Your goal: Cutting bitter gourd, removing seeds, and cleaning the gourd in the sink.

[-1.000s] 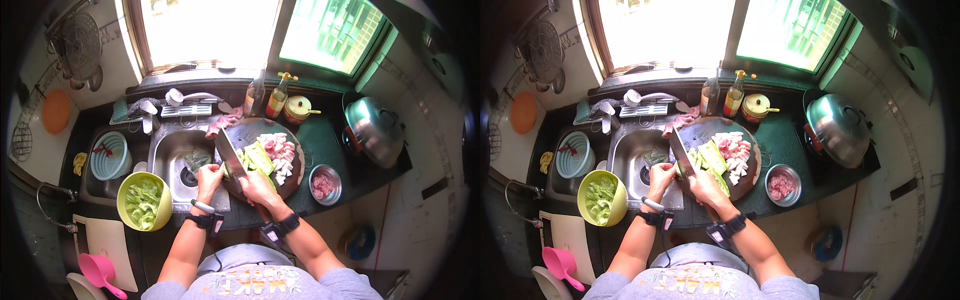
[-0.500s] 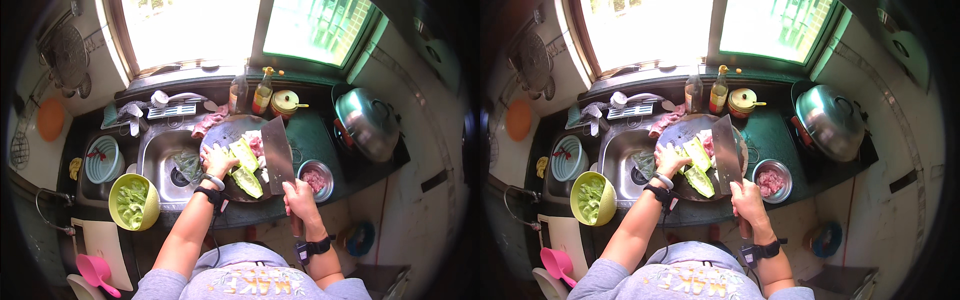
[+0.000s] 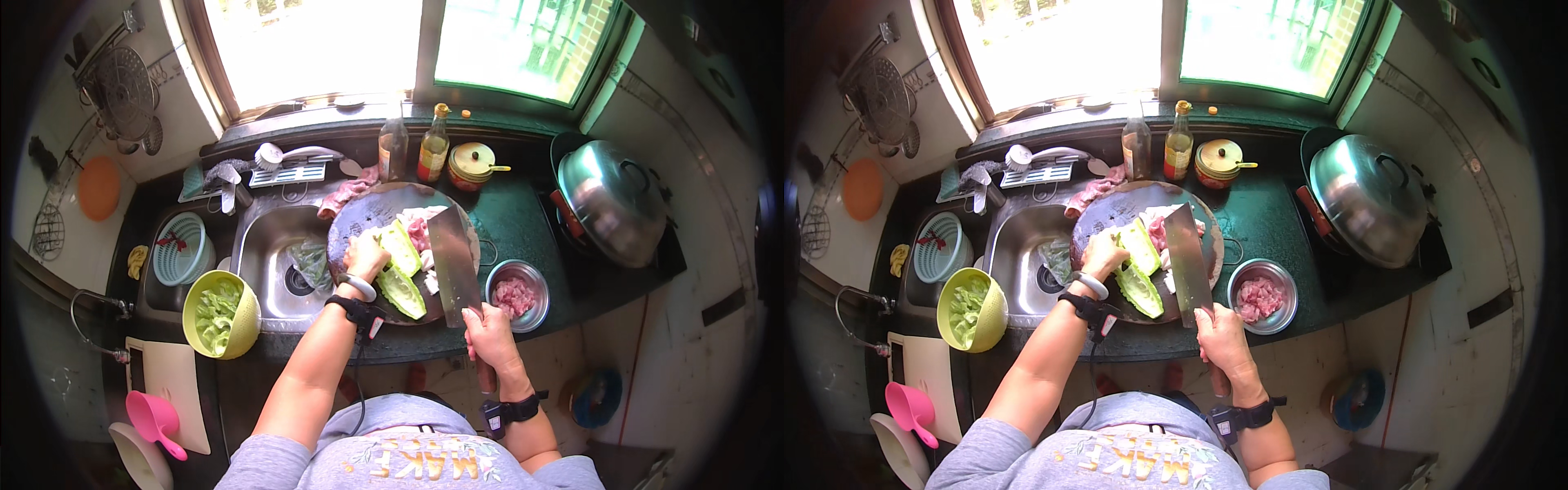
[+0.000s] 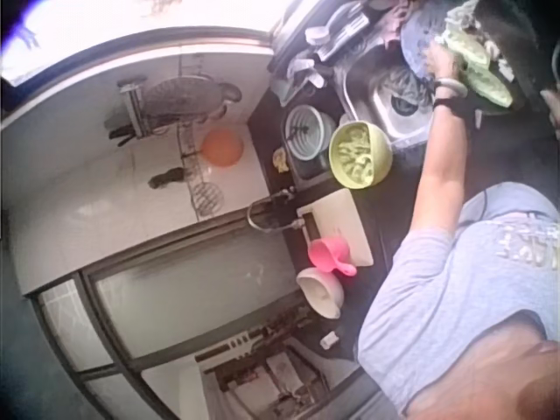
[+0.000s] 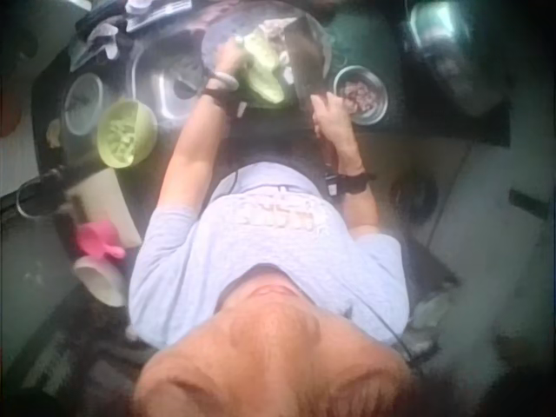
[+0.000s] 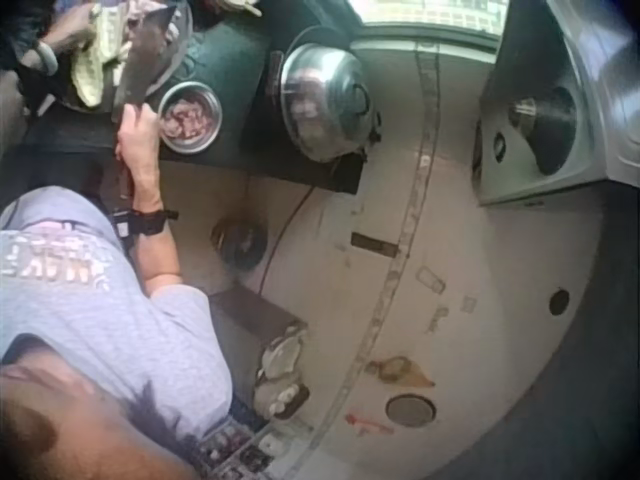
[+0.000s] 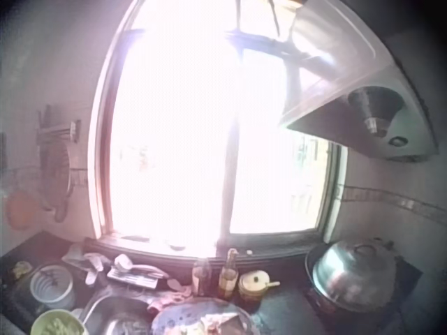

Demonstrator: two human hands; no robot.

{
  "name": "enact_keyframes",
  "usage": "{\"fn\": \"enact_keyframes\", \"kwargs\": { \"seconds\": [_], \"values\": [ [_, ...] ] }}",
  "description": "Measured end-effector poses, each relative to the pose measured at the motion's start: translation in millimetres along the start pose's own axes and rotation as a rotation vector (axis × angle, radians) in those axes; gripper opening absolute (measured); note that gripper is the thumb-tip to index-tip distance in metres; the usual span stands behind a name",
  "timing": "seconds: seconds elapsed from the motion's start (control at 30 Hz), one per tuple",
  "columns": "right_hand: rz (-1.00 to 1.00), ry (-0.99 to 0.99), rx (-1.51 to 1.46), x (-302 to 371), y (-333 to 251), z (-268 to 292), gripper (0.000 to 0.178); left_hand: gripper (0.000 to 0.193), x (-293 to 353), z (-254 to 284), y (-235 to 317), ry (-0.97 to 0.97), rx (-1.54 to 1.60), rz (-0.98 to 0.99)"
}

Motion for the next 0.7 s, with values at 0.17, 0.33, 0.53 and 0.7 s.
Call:
{"fn": "enact_keyframes", "kwargs": {
  "seconds": [0.17,0.33,0.53,0.7],
  "values": [
    [0.019,-0.022,0.017,-2,4,2,0.021,0.045,-8,-6,-8,0.001,0.004,0.014],
    [0.007,-0.03,0.023,1,6,8,0.022,0.043,4,10,11,-0.094,-0.134,0.06],
    [-0.013,-0.018,-0.017,-2,25,21,0.022,0.043,8,17,4,-0.118,0.013,0.029],
    [-0.032,-0.015,-0.011,-7,23,24,0.022,0.032,-15,7,-37,-0.012,0.537,-0.026]
  ]
}}
Point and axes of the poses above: each hand's wrist, its own x-axis away from the middle knuckle, its own z-axis out of the back of the hand, y = z × x, the point moved 3 cm from there along -x, towards the middle knuckle, and after that the axes turned 1 degree about -x, right-handed, at the moved point
